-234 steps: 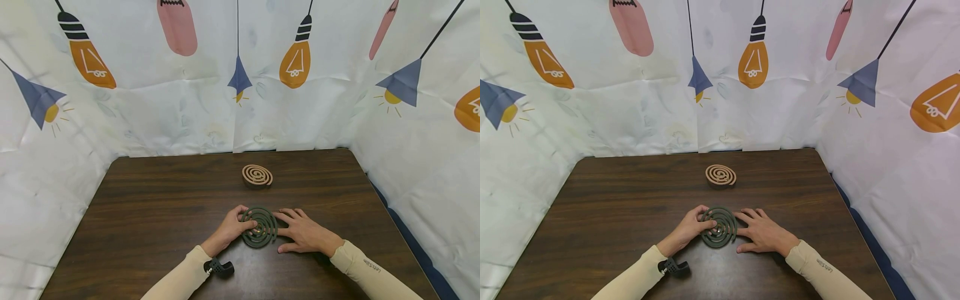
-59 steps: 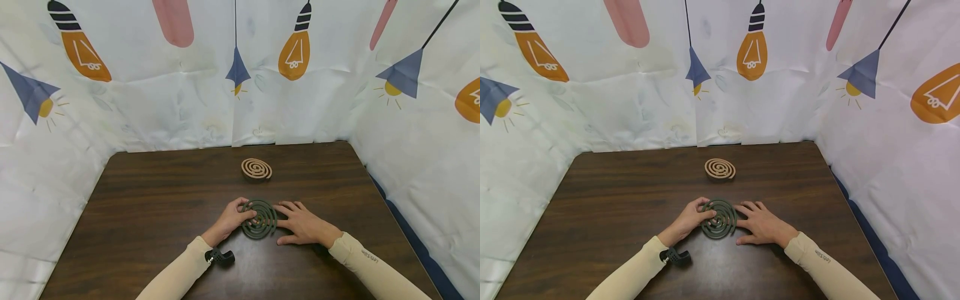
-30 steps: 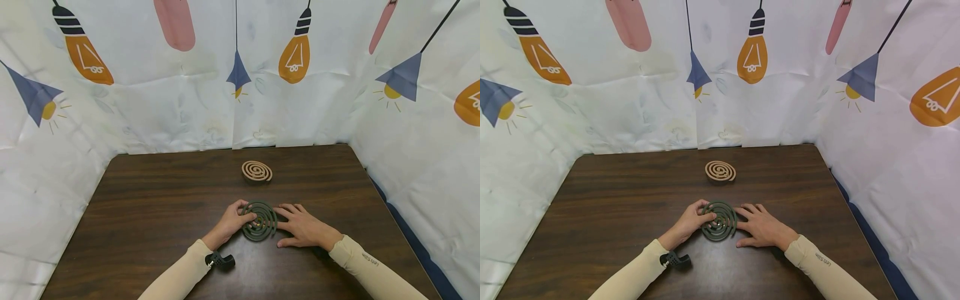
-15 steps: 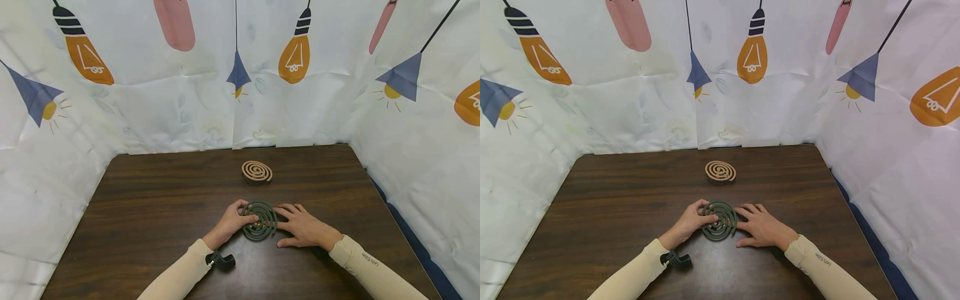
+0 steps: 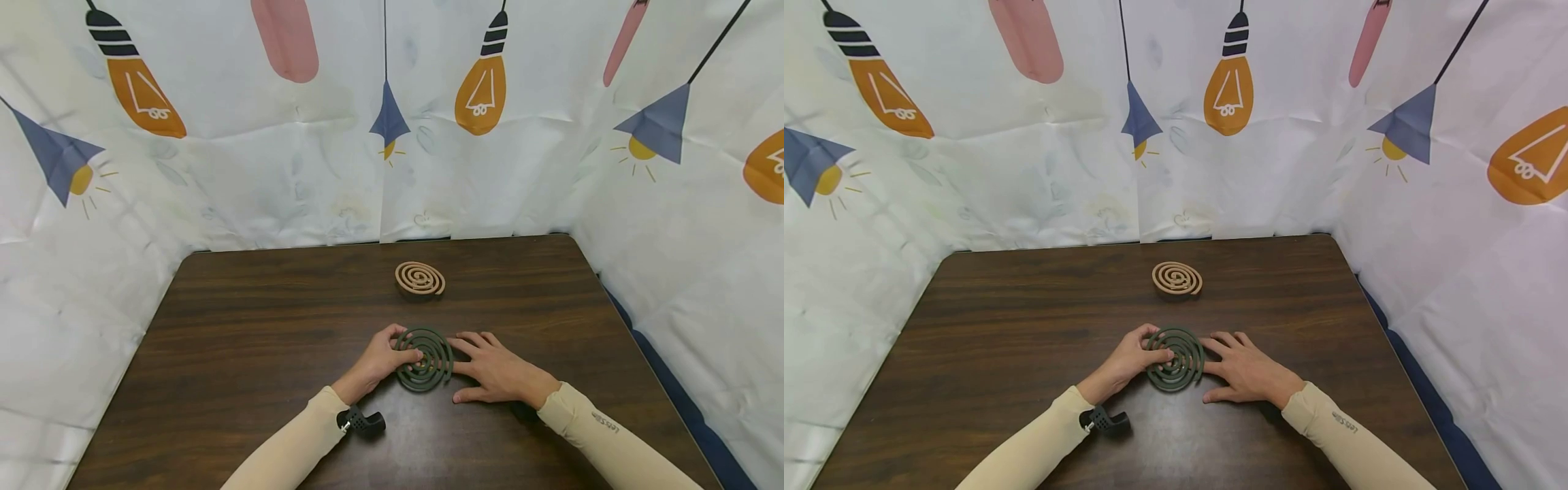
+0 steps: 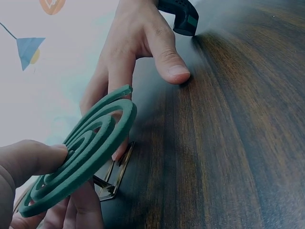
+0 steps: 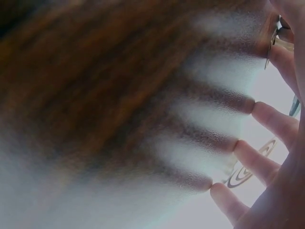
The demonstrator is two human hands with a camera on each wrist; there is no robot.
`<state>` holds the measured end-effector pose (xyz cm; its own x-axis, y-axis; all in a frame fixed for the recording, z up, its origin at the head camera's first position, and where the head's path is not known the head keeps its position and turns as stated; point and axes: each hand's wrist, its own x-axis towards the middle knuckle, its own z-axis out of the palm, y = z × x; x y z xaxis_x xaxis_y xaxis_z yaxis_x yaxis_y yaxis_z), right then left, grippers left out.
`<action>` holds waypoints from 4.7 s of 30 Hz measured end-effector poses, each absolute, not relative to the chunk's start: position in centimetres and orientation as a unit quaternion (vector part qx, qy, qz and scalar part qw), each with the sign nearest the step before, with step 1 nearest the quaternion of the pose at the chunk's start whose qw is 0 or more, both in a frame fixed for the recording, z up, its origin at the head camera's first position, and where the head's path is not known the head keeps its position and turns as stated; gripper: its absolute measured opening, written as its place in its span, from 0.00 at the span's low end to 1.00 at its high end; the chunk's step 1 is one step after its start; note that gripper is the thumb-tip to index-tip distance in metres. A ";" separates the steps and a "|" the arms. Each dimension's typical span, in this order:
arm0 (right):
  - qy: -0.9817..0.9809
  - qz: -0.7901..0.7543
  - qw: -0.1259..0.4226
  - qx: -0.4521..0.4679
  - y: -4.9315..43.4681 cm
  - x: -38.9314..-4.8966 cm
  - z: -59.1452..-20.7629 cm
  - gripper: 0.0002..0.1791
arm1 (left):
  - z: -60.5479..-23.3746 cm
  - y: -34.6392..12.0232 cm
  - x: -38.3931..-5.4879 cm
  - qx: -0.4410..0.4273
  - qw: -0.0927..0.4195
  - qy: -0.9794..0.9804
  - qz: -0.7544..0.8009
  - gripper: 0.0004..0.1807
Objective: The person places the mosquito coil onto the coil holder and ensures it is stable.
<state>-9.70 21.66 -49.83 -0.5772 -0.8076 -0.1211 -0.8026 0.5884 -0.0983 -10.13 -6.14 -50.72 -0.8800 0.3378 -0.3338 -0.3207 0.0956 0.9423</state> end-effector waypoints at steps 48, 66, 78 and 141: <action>0.888 -0.021 0.068 -0.454 21.8 -9.7 -50.0 0.37 | -50.4 -6.4 -11.0 0.038 0.268 0.709 0.651 0.26; 0.889 -0.020 0.076 -0.451 21.8 -9.7 -49.9 0.38 | -50.3 -6.5 -11.0 0.038 0.275 0.699 0.659 0.25; 0.888 -0.022 0.066 -0.454 21.9 -9.7 -50.0 0.37 | -50.3 -6.4 -11.4 0.025 0.283 0.683 0.673 0.24; 0.889 -0.028 0.077 -0.451 21.7 -9.9 -49.9 0.37 | -50.8 -6.5 -11.7 0.019 0.304 0.654 0.692 0.24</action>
